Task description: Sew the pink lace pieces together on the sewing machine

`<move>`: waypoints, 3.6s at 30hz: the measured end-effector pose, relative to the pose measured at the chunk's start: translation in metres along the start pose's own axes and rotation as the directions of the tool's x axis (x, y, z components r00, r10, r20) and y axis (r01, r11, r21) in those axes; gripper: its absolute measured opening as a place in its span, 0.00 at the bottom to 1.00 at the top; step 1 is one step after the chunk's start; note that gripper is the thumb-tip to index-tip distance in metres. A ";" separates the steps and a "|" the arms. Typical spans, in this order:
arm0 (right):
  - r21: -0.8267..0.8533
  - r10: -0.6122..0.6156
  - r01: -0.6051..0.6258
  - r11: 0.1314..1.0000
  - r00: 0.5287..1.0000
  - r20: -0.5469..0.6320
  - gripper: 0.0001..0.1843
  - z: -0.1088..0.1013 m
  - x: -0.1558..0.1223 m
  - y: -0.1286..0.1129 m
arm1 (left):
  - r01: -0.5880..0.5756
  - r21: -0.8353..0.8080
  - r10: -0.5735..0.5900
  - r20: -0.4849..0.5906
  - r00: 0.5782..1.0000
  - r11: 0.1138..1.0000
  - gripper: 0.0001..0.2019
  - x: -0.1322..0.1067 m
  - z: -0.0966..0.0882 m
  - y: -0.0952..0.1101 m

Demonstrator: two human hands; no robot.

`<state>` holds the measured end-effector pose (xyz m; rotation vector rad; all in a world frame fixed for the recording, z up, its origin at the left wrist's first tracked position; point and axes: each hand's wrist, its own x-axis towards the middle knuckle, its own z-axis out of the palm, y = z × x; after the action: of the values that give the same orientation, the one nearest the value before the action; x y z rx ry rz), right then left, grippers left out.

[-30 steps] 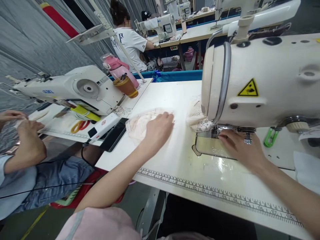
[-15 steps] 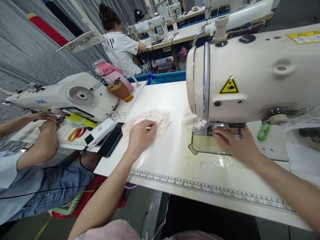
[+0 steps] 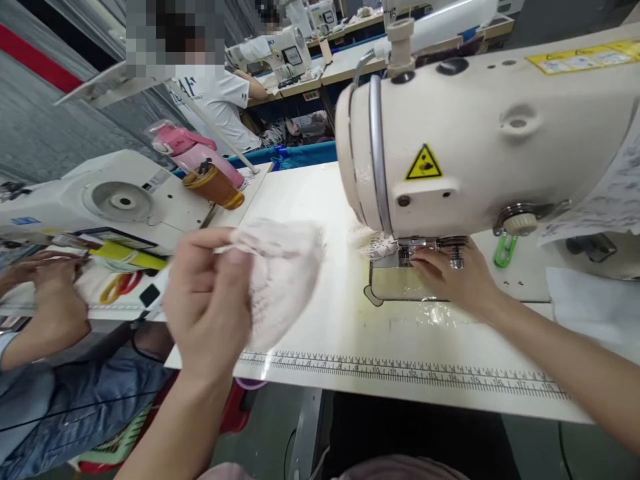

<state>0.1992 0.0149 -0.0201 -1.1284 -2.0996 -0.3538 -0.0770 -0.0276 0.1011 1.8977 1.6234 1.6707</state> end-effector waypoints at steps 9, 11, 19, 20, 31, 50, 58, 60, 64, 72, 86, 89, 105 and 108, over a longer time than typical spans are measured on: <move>0.044 0.116 -0.118 0.992 0.992 0.058 0.13 -0.001 0.001 0.002 | -0.313 0.266 0.034 0.712 0.701 0.912 0.11 -0.022 0.083 -0.023; 0.048 0.115 -0.119 0.992 0.991 0.065 0.14 -0.002 0.002 0.002 | -0.605 0.235 0.299 0.700 0.648 0.761 0.11 -0.030 0.088 -0.025; 0.056 -0.055 0.048 0.997 0.990 0.129 0.17 -0.005 0.001 -0.001 | -0.800 0.032 0.506 0.760 0.409 0.599 0.20 -0.056 0.100 -0.030; 0.047 -0.030 0.023 0.999 0.990 0.140 0.16 -0.004 0.001 -0.001 | -0.785 0.029 0.491 0.766 0.416 0.619 0.20 -0.054 0.100 -0.033; 0.111 0.168 -0.219 0.969 0.922 0.350 0.17 -0.013 0.003 -0.005 | -0.716 -0.118 0.538 0.745 0.394 0.688 0.16 -0.045 0.084 -0.033; 0.148 0.357 -0.474 0.868 0.804 0.476 0.10 -0.019 0.008 -0.009 | -0.426 0.242 0.120 0.737 0.665 0.871 0.07 -0.030 0.098 -0.042; -0.050 -0.062 0.076 0.996 0.971 0.231 0.17 -0.015 -0.002 -0.007 | -0.752 0.084 0.452 0.753 0.478 0.654 0.13 -0.047 0.098 -0.019; -0.080 -0.045 0.070 0.994 0.956 0.288 0.18 -0.015 -0.001 -0.007 | -0.786 0.087 0.465 0.765 0.447 0.612 0.17 -0.055 0.102 -0.021; -0.043 0.093 -0.084 0.996 0.931 0.354 0.16 -0.016 0.002 -0.009 | -0.768 0.080 0.432 0.788 0.439 0.635 0.21 -0.059 0.106 -0.032; 0.039 0.254 -0.292 0.956 0.885 0.390 0.14 -0.011 0.006 -0.008 | -0.722 0.048 0.422 0.784 0.455 0.690 0.21 -0.051 0.111 -0.045; 0.050 0.234 -0.272 0.961 0.896 0.378 0.15 0.000 0.003 -0.006 | -0.732 0.063 0.444 0.758 0.477 0.678 0.21 -0.051 0.114 -0.048; 0.059 0.228 -0.263 0.963 0.911 0.344 0.14 -0.002 0.002 -0.006 | -0.733 0.070 0.445 0.754 0.483 0.677 0.21 -0.051 0.114 -0.048; 0.003 0.150 -0.159 0.987 0.941 0.304 0.16 0.000 0.001 -0.003 | -0.761 0.119 0.444 0.751 0.489 0.638 0.21 -0.050 0.116 -0.050; -0.074 0.087 -0.068 0.995 0.952 0.293 0.18 -0.001 -0.003 -0.002 | -0.758 0.112 0.450 0.746 0.491 0.643 0.20 -0.050 0.116 -0.050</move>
<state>0.1986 0.0113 -0.0208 -1.3683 -2.3066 -0.2256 -0.0078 0.0147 -0.0083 3.1100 1.0688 0.4958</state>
